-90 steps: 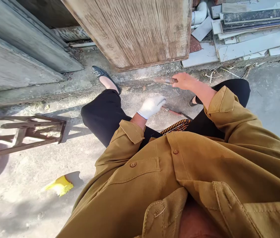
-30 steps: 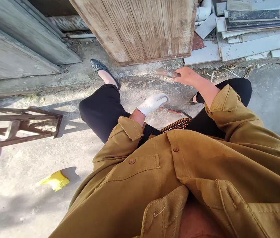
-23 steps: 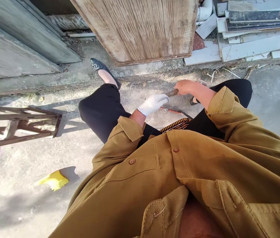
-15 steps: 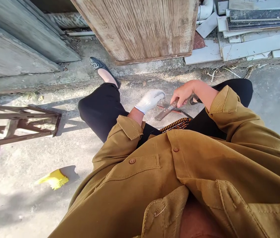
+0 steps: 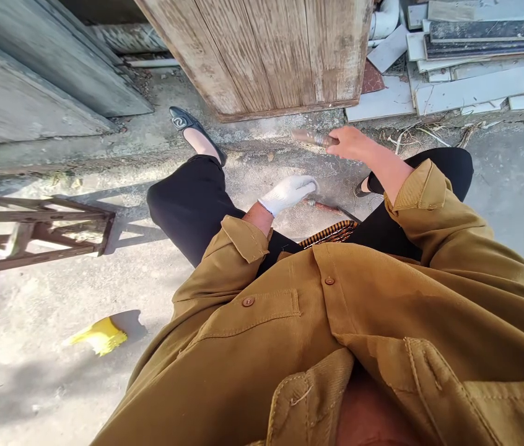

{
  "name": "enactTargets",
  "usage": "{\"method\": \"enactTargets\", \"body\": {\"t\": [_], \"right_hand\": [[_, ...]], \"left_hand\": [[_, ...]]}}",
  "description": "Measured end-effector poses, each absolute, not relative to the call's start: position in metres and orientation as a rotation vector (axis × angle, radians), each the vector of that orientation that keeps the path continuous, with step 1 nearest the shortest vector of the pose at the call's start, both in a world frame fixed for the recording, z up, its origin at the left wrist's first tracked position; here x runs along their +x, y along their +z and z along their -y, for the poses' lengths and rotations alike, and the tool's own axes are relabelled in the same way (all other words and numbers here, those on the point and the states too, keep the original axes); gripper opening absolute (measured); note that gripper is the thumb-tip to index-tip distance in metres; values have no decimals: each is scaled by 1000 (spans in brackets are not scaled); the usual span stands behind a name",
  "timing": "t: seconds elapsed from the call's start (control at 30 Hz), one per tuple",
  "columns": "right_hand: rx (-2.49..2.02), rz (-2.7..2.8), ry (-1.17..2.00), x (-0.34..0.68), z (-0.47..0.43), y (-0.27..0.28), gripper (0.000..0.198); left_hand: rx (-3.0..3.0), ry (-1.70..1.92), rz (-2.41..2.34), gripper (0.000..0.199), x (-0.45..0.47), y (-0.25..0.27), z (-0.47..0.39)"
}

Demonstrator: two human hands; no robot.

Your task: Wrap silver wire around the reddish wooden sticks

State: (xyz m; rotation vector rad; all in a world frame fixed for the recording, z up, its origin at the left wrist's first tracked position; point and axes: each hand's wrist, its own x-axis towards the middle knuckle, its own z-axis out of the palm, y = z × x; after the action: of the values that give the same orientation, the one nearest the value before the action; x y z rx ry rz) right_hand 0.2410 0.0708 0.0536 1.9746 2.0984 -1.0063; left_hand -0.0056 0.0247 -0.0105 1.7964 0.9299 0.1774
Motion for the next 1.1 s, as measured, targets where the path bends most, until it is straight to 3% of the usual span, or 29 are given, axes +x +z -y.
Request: {"method": "enactTargets", "body": {"t": [0.07,0.17,0.5,0.6,0.73,0.87,0.97,1.1], "right_hand": [[1802,-2041,-814,236,-69,51,27],[1553,-1927,-807,230,-62,45,23],[1013,-1878,-1461,228,-53,60,14],[1290,-2043,-1759,244,-62,80,17],[2072,-2048,-2000,258,-70,88,33],[2357,-1924,-1707,257,-74,71,27],[2175,-2068,-1175,251,-76,58,12],[1797,-2049,-692,239,-70,49,22]], "left_hand": [[1826,170,-928,25,-6,-11,-25],[1860,182,-940,24,-9,-12,-27],[1814,305,-1087,23,-15,-29,-40],[1666,374,-1120,20,-14,-27,-41],[1515,410,-1073,24,-11,-19,-36],[1589,306,-942,24,-8,-12,-29],[1683,207,-912,24,-7,-7,-25],[1775,163,-861,28,-7,-4,-23]]}}
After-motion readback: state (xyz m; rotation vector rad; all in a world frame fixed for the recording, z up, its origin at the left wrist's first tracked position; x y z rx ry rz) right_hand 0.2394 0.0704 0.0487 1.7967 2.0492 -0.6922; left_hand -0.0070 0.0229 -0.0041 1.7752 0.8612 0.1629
